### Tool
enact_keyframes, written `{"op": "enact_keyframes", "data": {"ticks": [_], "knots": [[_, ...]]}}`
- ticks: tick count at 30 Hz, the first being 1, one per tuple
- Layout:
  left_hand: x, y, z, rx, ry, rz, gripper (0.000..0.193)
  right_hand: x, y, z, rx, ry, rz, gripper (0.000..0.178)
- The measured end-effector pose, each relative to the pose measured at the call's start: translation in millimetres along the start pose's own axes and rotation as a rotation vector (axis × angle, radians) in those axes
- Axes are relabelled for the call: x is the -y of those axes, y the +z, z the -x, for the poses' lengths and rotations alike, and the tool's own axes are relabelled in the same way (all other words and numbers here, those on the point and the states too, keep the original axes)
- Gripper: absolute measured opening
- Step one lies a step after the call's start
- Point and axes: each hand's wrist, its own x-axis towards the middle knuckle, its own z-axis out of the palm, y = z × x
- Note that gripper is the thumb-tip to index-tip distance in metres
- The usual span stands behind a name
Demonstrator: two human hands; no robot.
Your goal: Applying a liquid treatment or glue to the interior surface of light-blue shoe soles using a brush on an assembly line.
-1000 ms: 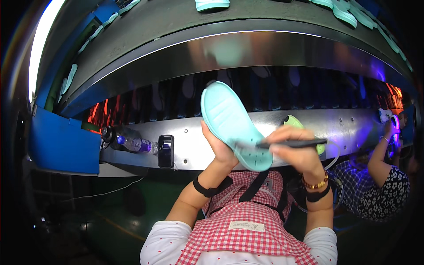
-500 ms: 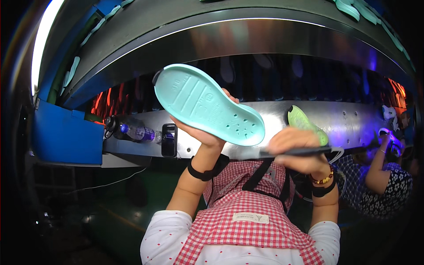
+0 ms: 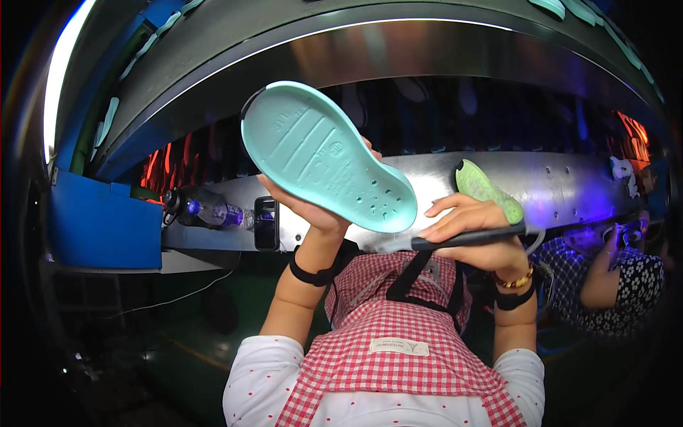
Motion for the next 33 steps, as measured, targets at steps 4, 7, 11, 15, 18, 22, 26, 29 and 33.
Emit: {"op": "enact_keyframes", "data": {"ticks": [4,7,11,15,18,22,26,29,33], "knots": [[-3,19,3,-0.046,-0.064,0.066,0.091,-17,5,4,-0.175,0.196,-0.52,0.018],[16,20,18,0.009,-0.198,0.181,0.077,-21,27,3,-0.325,0.257,-0.854,0.016],[23,-21,34,0.015,-0.441,0.249,0.069,5,32,2,-0.151,0.368,-0.332,0.018],[7,-24,24,0.045,-0.543,0.082,0.059,16,5,-2,0.008,0.34,-0.31,0.019],[1,-9,10,0.123,-0.638,0.105,0.049,13,10,-8,0.041,0.082,-0.037,0.02],[-10,-8,4,0.113,-0.941,0.071,0.045,19,-4,-7,0.303,-0.087,-0.023,0.019],[-18,9,-3,0.194,-1.137,-0.114,0.05,27,-11,-15,0.13,-0.113,0.205,0.018],[-21,10,-4,0.275,-1.215,-0.416,0.059,30,-19,-14,0.386,-0.071,0.174,0.018],[-30,-1,-3,0.122,-1.221,-0.275,0.056,24,-20,-11,0.177,-0.072,0.172,0.019]]}}
